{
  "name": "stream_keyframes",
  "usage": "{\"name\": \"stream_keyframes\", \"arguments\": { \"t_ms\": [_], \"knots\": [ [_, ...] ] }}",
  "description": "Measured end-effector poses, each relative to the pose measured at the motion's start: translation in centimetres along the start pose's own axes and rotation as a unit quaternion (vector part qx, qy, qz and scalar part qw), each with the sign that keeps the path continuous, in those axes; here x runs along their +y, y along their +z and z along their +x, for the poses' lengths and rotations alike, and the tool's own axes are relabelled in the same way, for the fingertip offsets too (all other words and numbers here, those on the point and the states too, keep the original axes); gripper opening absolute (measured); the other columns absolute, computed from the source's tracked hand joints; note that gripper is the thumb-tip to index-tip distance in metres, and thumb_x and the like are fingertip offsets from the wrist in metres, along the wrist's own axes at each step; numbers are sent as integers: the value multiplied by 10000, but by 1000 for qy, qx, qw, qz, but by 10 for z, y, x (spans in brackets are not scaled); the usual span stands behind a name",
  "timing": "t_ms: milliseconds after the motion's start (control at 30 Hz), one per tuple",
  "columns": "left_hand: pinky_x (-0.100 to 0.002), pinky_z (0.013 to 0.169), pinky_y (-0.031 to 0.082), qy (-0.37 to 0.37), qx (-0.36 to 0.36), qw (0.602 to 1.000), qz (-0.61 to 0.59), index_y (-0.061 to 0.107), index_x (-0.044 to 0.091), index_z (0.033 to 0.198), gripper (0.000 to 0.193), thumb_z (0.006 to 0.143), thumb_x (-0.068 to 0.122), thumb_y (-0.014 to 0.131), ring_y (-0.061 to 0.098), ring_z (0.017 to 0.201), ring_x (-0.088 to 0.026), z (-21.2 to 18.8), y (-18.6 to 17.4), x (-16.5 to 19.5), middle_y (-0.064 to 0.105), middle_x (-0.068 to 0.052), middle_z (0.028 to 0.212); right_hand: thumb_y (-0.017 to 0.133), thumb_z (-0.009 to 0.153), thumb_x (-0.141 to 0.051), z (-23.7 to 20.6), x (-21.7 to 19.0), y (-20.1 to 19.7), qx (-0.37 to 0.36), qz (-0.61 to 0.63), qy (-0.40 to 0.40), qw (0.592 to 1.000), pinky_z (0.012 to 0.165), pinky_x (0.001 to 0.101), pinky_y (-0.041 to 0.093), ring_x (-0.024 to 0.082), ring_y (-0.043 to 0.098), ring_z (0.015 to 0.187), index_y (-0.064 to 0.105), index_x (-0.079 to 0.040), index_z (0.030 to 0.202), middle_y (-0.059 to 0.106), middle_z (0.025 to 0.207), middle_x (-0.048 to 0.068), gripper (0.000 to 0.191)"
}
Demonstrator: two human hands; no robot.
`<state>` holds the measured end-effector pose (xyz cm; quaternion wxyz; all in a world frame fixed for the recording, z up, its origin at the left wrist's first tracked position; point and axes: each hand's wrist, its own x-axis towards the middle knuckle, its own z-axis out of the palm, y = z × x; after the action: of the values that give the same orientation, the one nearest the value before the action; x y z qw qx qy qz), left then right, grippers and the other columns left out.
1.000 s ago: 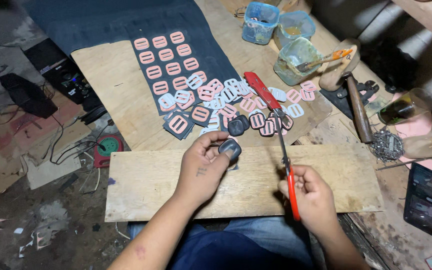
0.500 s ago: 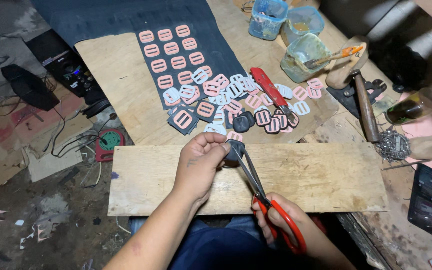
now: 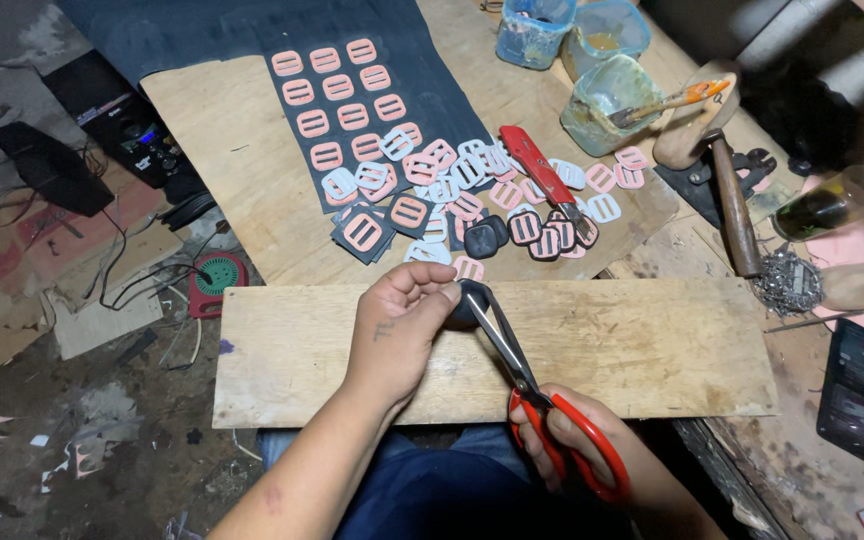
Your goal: The person uses a red utility knife to score a small black rubber piece, then switches to red-handled scissors to trim the edges into a rounded shape. They repeat the trimming on several similar pieces, placing finished pieces on the workbench. A hammer is briefly used to tap a piece.
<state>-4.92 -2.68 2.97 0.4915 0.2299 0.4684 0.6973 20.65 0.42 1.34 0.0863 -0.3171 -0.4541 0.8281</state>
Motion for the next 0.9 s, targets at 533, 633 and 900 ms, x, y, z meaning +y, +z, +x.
{"name": "stream_keyframes", "arguments": {
  "t_ms": [533, 633, 900],
  "knots": [
    [-245, 767, 554, -22, 49, 997, 61, 672, -82, 1111, 225, 910, 17, 664, 697, 816, -116, -2, 3, 2, 757, -113, 939, 694, 905, -230, 11, 21, -4, 167, -52, 112, 978, 448, 251, 391, 97, 477, 491, 655, -59, 1051, 544, 654, -17, 228],
    [-229, 769, 551, 0, 58, 996, 64, 650, -53, 1175, 280, 900, 0, 641, 700, 835, -109, 2, 0, 0, 729, -83, 982, 714, 895, -221, 12, 22, -1, 177, -99, 116, 972, 496, 260, 422, 105, 503, 544, 659, -46, 1050, 569, 693, -9, 240],
    [-232, 689, 564, -64, 13, 998, 26, 654, -40, 1143, 258, 887, -18, 630, 706, 800, -129, 1, 2, -5, 722, -89, 957, 614, 938, -361, 4, 13, 3, 33, 36, 12, 999, 578, 292, 477, 145, 565, 658, 634, -28, 1146, 571, 766, 39, 394]
  ]
}}
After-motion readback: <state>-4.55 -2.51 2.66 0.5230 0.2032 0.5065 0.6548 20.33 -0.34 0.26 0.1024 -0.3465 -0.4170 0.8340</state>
